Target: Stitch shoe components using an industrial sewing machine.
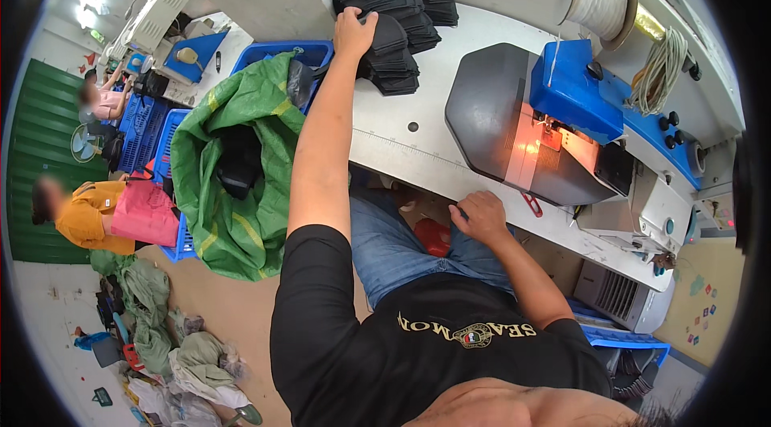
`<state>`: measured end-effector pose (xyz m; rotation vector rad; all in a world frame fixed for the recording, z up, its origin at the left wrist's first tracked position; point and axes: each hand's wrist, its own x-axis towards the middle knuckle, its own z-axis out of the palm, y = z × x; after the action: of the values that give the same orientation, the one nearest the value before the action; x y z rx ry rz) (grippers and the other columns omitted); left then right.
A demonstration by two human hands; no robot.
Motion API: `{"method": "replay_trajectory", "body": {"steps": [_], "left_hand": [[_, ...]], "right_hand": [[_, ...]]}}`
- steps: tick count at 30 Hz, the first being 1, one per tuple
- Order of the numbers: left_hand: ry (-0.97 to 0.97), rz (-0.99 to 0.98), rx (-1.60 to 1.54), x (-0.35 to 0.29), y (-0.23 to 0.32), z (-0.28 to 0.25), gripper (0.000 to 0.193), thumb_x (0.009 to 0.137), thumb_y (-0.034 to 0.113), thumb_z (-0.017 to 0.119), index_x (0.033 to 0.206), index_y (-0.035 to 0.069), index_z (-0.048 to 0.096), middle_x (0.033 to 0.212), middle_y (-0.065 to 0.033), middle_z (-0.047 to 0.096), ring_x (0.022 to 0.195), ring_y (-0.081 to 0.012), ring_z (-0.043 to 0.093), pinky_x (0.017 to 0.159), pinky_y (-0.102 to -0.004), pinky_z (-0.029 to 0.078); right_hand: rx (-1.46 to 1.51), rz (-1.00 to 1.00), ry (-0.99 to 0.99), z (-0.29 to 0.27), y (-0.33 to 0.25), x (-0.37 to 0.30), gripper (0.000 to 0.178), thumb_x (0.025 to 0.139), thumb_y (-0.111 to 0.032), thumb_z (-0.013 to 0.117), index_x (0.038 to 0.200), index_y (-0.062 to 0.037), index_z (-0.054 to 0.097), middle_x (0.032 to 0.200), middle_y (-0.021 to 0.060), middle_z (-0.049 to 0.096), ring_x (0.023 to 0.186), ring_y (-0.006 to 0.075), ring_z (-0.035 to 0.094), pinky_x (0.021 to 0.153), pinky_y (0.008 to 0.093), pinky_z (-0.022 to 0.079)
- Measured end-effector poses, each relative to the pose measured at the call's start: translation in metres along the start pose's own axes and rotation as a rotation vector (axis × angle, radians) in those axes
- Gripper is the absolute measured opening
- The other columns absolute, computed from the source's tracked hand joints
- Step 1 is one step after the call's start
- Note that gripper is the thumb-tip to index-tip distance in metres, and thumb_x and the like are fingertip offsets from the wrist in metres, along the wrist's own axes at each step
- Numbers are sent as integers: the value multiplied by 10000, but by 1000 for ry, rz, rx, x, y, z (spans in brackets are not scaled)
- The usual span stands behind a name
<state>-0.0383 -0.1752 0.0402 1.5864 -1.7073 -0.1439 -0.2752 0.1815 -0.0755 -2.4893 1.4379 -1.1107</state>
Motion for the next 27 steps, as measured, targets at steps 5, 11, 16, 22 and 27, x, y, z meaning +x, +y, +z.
{"method": "replay_trajectory", "body": {"steps": [5,11,16,22,27], "left_hand": [[310,425,-201,-52,9,-49,247,810,188,664,987,31,592,1088,-176,600,1048,-353,546,921,-433,421],[421,320,-189,-188,-62,-159,100,846,76,609,772,10,620,756,-118,640,678,-278,611,645,-323,483],[93,-493,137,-242,-199,-223,277,834,244,630,960,-2,631,962,-183,636,904,-336,603,812,-385,472],[-30,-743,369,-249,-306,-249,745,755,376,695,1354,16,435,1380,-259,434,1279,-420,412,1083,-452,325],[-139,-750,542,-226,-365,-260,933,718,397,753,1438,14,299,1466,-256,335,1343,-393,351,1119,-436,287]], "right_hand": [[41,2,-15,-1,-2,0,214,736,-191,716,625,-102,556,603,64,509,579,257,537,550,384,419],[58,32,-24,1,-2,0,206,737,-161,719,631,-93,555,609,73,538,591,274,549,554,393,417],[41,49,-40,2,-3,0,199,734,-150,720,639,-91,555,620,71,541,594,273,549,557,388,416],[16,43,-64,2,-4,2,188,737,-157,715,653,-91,560,634,72,548,600,277,550,562,385,416],[-9,112,-88,4,-6,0,192,739,-152,711,650,-87,554,629,77,540,593,284,541,555,392,412]]}}
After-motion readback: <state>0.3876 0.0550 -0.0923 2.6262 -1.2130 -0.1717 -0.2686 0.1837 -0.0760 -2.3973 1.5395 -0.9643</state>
